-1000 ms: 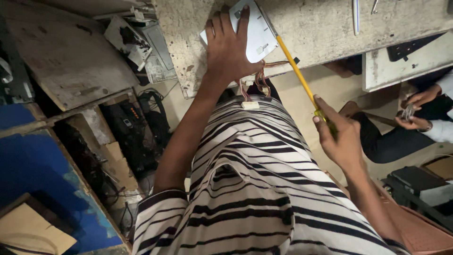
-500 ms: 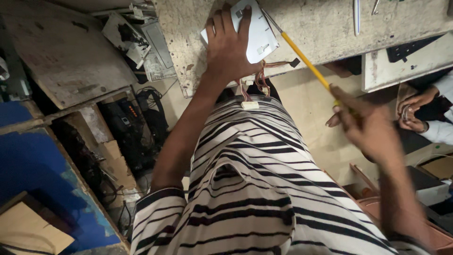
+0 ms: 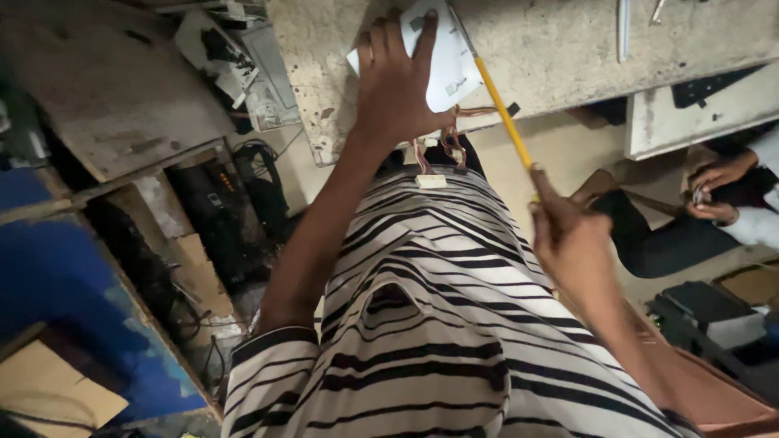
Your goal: The person uses a yellow screwdriver to repeatedly tap and pry at the casing of a white electronic component on a workbench. They flip the component over and continue tapping different areas of the casing while another person sits nearby.
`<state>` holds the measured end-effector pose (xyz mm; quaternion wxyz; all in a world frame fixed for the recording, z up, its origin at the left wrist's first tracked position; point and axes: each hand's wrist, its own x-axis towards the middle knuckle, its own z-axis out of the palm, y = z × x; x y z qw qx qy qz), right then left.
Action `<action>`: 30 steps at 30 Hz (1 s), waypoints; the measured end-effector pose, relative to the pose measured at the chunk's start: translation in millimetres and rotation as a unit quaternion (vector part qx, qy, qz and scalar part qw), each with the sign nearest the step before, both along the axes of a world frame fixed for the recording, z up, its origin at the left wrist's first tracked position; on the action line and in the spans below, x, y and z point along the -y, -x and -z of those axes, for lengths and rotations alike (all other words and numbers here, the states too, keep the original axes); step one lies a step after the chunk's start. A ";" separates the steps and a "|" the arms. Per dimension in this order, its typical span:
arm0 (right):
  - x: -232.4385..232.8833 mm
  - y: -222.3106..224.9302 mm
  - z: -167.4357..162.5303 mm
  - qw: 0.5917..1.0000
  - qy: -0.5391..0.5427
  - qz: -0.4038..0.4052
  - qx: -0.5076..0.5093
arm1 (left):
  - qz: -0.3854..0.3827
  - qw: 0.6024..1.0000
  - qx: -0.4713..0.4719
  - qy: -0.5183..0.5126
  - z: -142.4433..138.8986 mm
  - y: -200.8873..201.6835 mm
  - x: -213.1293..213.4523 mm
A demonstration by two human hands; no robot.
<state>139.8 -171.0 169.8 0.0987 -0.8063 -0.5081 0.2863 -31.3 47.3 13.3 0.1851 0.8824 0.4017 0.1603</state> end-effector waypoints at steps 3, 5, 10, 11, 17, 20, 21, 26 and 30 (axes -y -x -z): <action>11.4 17.9 17.7 0.997 -0.075 -0.020 0.007 | 0.004 1.000 0.002 -0.015 3.0 0.6 -3.1; 9.5 11.9 19.3 0.992 -0.105 -0.065 0.034 | 0.005 1.000 0.010 -0.020 5.4 0.8 -4.5; -30.1 -69.9 -11.9 0.991 0.066 -0.016 -0.113 | 0.011 0.999 0.012 -0.045 7.9 -1.2 -9.6; -36.9 -87.3 -21.5 0.988 0.102 -0.030 -0.112 | 0.008 0.999 0.007 -0.038 7.5 -1.9 -10.0; -1.9 -27.6 31.1 0.999 -0.019 -0.028 -0.007 | -0.018 0.999 -0.010 -0.030 7.4 -2.6 -8.7; 21.3 11.8 65.2 0.993 -0.096 -0.057 0.035 | -0.020 0.999 -0.009 -0.030 9.2 1.9 -2.9; 23.3 18.0 71.5 0.992 -0.101 -0.057 0.056 | -0.023 0.999 -0.012 -0.038 9.5 2.5 -2.1; 5.0 23.4 79.0 0.991 -0.129 -0.017 -0.024 | -0.039 0.999 0.014 -0.025 6.4 -3.9 2.2; -7.7 2.3 67.8 0.994 -0.054 0.067 -0.069 | -0.031 0.997 0.040 -0.055 2.6 -5.4 -3.9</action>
